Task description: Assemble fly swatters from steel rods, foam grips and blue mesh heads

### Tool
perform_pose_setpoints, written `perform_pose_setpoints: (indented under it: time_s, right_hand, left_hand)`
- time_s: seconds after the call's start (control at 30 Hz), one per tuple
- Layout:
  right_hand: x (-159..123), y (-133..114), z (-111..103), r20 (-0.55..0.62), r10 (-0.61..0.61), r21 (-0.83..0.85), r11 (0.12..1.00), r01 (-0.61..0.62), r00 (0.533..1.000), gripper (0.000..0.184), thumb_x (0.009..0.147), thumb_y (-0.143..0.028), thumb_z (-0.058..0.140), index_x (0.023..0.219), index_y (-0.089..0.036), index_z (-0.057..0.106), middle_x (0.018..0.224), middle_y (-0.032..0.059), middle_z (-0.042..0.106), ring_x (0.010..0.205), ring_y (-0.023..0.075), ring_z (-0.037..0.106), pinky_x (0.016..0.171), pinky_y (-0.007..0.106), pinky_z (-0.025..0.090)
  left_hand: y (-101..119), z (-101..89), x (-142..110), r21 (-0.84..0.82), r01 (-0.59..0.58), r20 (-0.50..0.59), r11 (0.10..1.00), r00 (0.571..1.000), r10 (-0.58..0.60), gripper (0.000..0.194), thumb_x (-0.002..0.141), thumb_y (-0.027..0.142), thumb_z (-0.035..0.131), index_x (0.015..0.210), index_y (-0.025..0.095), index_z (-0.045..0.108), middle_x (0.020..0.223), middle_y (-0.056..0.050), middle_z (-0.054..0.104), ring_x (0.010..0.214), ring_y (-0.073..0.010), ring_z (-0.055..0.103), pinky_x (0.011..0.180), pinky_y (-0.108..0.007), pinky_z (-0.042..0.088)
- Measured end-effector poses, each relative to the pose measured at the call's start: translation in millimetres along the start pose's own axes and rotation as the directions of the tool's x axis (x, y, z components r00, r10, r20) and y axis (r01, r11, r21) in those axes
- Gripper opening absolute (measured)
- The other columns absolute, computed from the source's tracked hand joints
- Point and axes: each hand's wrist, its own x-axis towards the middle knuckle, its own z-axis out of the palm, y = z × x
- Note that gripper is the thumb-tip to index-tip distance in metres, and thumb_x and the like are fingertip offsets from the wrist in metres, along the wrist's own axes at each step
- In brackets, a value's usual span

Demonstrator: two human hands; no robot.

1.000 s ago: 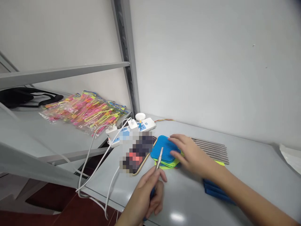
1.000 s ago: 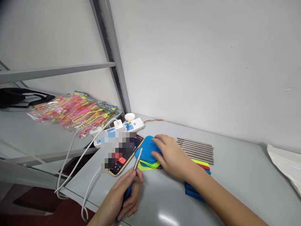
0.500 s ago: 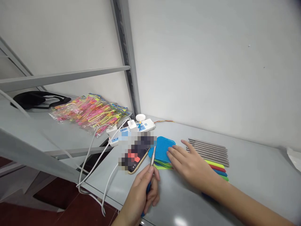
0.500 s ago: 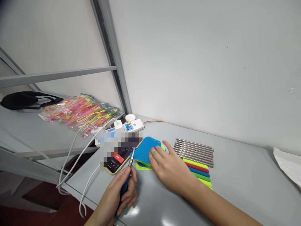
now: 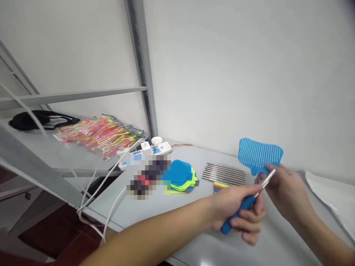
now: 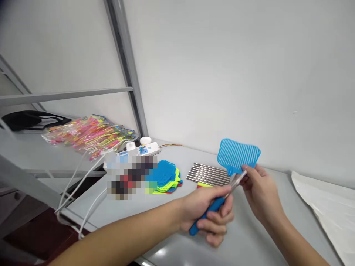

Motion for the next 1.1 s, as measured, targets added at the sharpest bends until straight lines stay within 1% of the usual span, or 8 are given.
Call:
perform_pose_setpoints:
  time_s: [0.1, 0.27, 0.47, 0.63, 0.73, 0.87, 0.97, 1.1]
  right_hand:
    - [-7.3, 13.5, -25.2, 0.009, 0.183, 0.148, 0.972, -0.182, 0.983, 0.018, 0.072, -0.028, 0.073, 0.066, -0.02, 0.058, 0.058, -0.0009, 0.058, 0.054, 0.0134, 0.053, 0.054, 0.027, 0.049]
    - [-8.9, 23.8, -42.1, 0.117, 0.327, 0.281, 0.895, -0.347, 0.938, 0.014, 0.078, -0.026, 0.063, 0.066, -0.02, 0.06, 0.059, 0.0028, 0.061, 0.051, 0.0161, 0.053, 0.053, 0.032, 0.05]
    - [-5.9, 31.8, -35.8, 0.261, 0.33, 0.314, 0.86, -0.403, 0.907, 0.034, 0.089, -0.036, 0.048, 0.059, -0.02, 0.054, 0.051, 0.0028, 0.053, 0.047, 0.0155, 0.043, 0.053, 0.032, 0.043]
    - [-12.9, 45.3, -41.2, 0.246, 0.375, 0.258, 0.863, -0.434, 0.894, 0.043, 0.09, -0.046, 0.049, 0.056, -0.021, 0.044, 0.048, -0.0026, 0.038, 0.047, 0.0119, 0.027, 0.051, 0.029, 0.032]
    - [-13.9, 50.3, -47.1, 0.232, 0.399, 0.236, 0.862, -0.449, 0.887, 0.044, 0.087, -0.049, 0.053, 0.056, -0.022, 0.039, 0.047, -0.0059, 0.028, 0.047, 0.0105, 0.018, 0.047, 0.028, 0.021]
    - [-10.8, 51.6, -50.8, 0.3, 0.394, 0.22, 0.858, -0.465, 0.869, 0.045, 0.086, -0.05, 0.054, 0.055, -0.022, 0.037, 0.047, -0.007, 0.024, 0.046, 0.01, 0.015, 0.047, 0.028, 0.016]
    - [-10.5, 50.5, -51.1, 0.337, 0.372, 0.25, 0.851, -0.463, 0.865, 0.045, 0.087, -0.047, 0.052, 0.054, -0.022, 0.034, 0.046, -0.0069, 0.023, 0.046, 0.0101, 0.014, 0.047, 0.028, 0.016]
    - [-13.5, 47.6, -49.7, 0.35, 0.33, 0.26, 0.865, -0.429, 0.877, 0.044, 0.09, -0.043, 0.049, 0.054, -0.022, 0.034, 0.047, -0.0065, 0.026, 0.046, 0.0103, 0.015, 0.048, 0.028, 0.018]
  left_hand:
    - [-16.5, -3.4, 6.2, 0.061, 0.075, -0.043, 0.995, 0.996, -0.073, 0.048, 0.099, 0.051, 0.032, 0.065, 0.019, 0.043, 0.042, 0.009, 0.031, 0.027, -0.0056, 0.024, 0.039, -0.02, 0.037]
    - [-25.3, -13.7, -2.6, 0.039, -0.002, -0.186, 0.999, 0.983, 0.009, 0.045, 0.1, 0.052, 0.026, 0.083, 0.019, 0.053, 0.042, 0.01, 0.035, 0.025, -0.0045, 0.022, 0.037, -0.018, 0.035]
    - [-30.2, -26.2, 3.3, 0.094, 0.0, -0.368, 0.996, 0.929, 0.035, 0.04, 0.098, 0.053, 0.032, 0.1, 0.019, 0.052, 0.047, 0.011, 0.043, 0.023, -0.0019, 0.022, 0.037, -0.016, 0.037]
    - [-33.5, -29.8, 6.5, 0.084, 0.029, -0.41, 0.996, 0.912, 0.008, 0.044, 0.093, 0.057, 0.042, 0.103, 0.016, 0.055, 0.047, 0.007, 0.049, 0.029, -0.0034, 0.027, 0.032, -0.014, 0.019]
    - [-35.6, -30.3, 4.9, 0.069, 0.086, -0.425, 0.994, 0.904, -0.048, 0.047, 0.091, 0.057, 0.048, 0.104, 0.014, 0.057, 0.052, 0.004, 0.053, 0.035, -0.004, 0.034, 0.035, -0.014, 0.022]
    - [-41.3, -33.9, 5.7, 0.063, 0.128, -0.411, 0.99, 0.907, -0.091, 0.048, 0.09, 0.058, 0.048, 0.108, 0.014, 0.056, 0.055, 0.003, 0.056, 0.034, -0.0034, 0.035, 0.035, -0.014, 0.022]
    - [-45.8, -36.6, 8.9, 0.059, 0.076, -0.408, 0.995, 0.912, -0.045, 0.047, 0.09, 0.058, 0.047, 0.108, 0.015, 0.054, 0.051, 0.005, 0.054, 0.027, -0.0032, 0.027, 0.029, -0.014, 0.017]
    - [-45.5, -35.5, 10.7, 0.073, 0.033, -0.477, 0.997, 0.879, 0.006, 0.041, 0.092, 0.055, 0.041, 0.106, 0.018, 0.052, 0.05, 0.007, 0.053, 0.023, -0.0023, 0.024, 0.029, -0.014, 0.025]
